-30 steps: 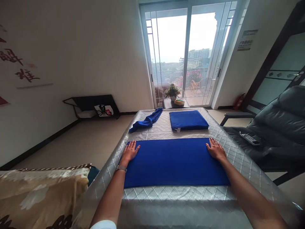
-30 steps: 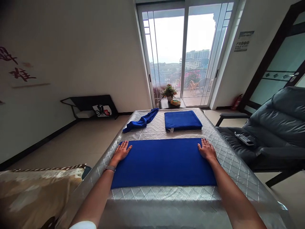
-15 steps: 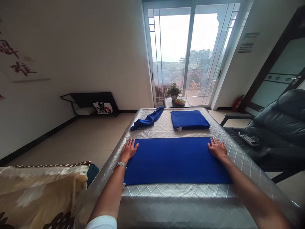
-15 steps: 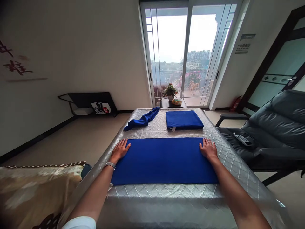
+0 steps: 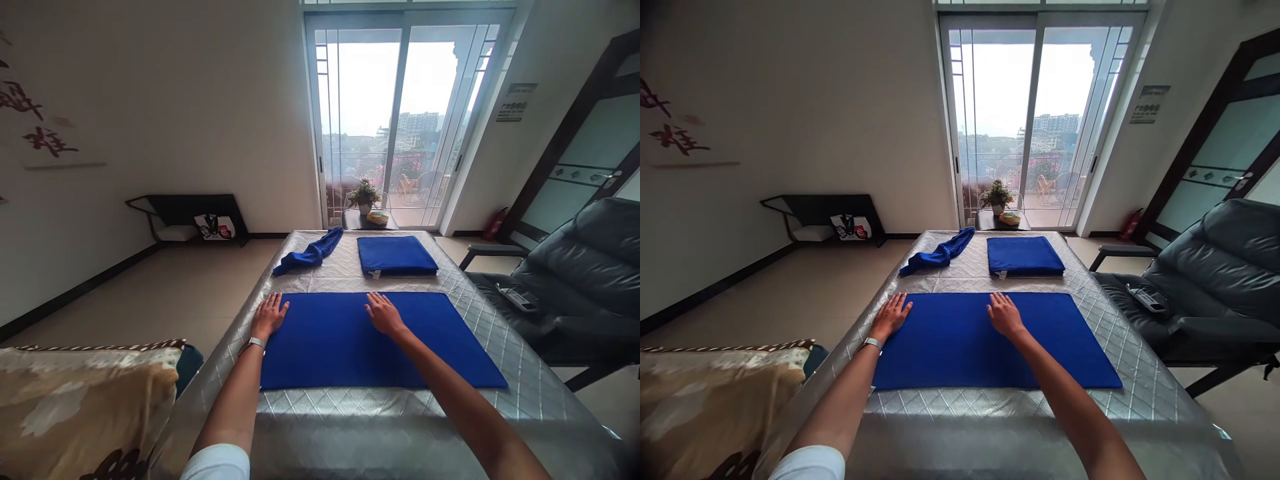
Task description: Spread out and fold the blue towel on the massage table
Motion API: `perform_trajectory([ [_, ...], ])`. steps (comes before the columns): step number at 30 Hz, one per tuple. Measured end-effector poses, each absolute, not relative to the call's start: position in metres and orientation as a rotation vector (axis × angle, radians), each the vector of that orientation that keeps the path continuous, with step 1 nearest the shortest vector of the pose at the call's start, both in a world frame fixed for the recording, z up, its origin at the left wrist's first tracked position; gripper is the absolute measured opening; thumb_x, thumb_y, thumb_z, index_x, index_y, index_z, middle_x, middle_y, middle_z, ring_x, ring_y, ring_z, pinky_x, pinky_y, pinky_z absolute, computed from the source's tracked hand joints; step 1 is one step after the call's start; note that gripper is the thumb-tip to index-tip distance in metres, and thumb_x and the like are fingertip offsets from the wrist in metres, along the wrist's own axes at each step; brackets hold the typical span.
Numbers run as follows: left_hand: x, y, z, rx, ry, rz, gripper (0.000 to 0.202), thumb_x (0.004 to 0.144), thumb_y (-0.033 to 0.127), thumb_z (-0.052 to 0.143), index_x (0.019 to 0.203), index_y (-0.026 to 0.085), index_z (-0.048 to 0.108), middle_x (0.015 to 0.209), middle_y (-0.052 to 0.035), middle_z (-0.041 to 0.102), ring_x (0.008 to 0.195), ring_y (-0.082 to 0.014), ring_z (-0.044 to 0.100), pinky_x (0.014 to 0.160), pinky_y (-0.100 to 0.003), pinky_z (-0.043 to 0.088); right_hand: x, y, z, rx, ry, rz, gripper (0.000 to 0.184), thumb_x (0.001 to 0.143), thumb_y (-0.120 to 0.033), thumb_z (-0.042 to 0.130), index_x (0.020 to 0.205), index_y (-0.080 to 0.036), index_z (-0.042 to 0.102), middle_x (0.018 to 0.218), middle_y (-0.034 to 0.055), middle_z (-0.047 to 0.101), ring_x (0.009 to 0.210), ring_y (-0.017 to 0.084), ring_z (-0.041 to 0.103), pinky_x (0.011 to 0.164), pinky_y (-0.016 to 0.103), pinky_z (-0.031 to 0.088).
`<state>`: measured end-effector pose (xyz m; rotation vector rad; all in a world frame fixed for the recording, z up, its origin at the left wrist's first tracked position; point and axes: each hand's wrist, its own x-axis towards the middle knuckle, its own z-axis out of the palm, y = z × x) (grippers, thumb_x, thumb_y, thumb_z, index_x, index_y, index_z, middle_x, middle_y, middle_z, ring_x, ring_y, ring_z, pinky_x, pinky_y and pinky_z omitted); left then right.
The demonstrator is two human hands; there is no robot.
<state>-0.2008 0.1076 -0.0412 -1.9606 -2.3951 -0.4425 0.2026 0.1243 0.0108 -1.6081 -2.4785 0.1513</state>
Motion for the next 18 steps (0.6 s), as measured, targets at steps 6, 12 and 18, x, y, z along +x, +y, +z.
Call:
perform_trajectory([
  [6, -0.203, 0.108, -0.044, -1.963, -2.388, -0.427, 0.069, 0.102, 0.052, 0.027, 0.156, 0.010, 0.040, 0.164, -0.0165, 0.035, 0.153, -0.0298, 0.030, 0.127, -0.049, 0.021, 0.177, 0.136, -0.006, -1.609, -2.545, 0.317, 0.073, 0.105, -0.051, 0.018, 0.161, -0.006, 0.026, 0.169, 0.0125, 0.022, 0.157, 0.020, 0.015, 0.127, 0.037, 0.010],
  [12, -0.208, 0.112, -0.049, -1.979, -2.367, -0.447, 0.068, 0.102, 0.053, 0.029, 0.154, 0.011, 0.042, 0.163, -0.0171, 0.036, 0.152, -0.0317, 0.033, 0.125, -0.054, 0.025, 0.227, 0.148, -0.015, -1.774, -2.492, 0.291, 0.075, 0.104, -0.056, 0.010, 0.164, -0.012, 0.022, 0.171, 0.0066, 0.018, 0.158, 0.018, 0.011, 0.128, 0.037, 0.006],
  [18, -0.211, 0.114, -0.054, -1.971, -2.344, -0.452, 0.067, 0.103, 0.052, 0.029, 0.154, 0.011, 0.043, 0.164, -0.0176, 0.036, 0.152, -0.0314, 0.032, 0.125, -0.053, 0.025, 0.328, 0.164, -0.023, -2.053, -2.339, 0.188, 0.075, 0.103, -0.053, 0.013, 0.163, -0.009, 0.021, 0.171, 0.0077, 0.018, 0.158, 0.019, 0.012, 0.128, 0.039, 0.009],
])
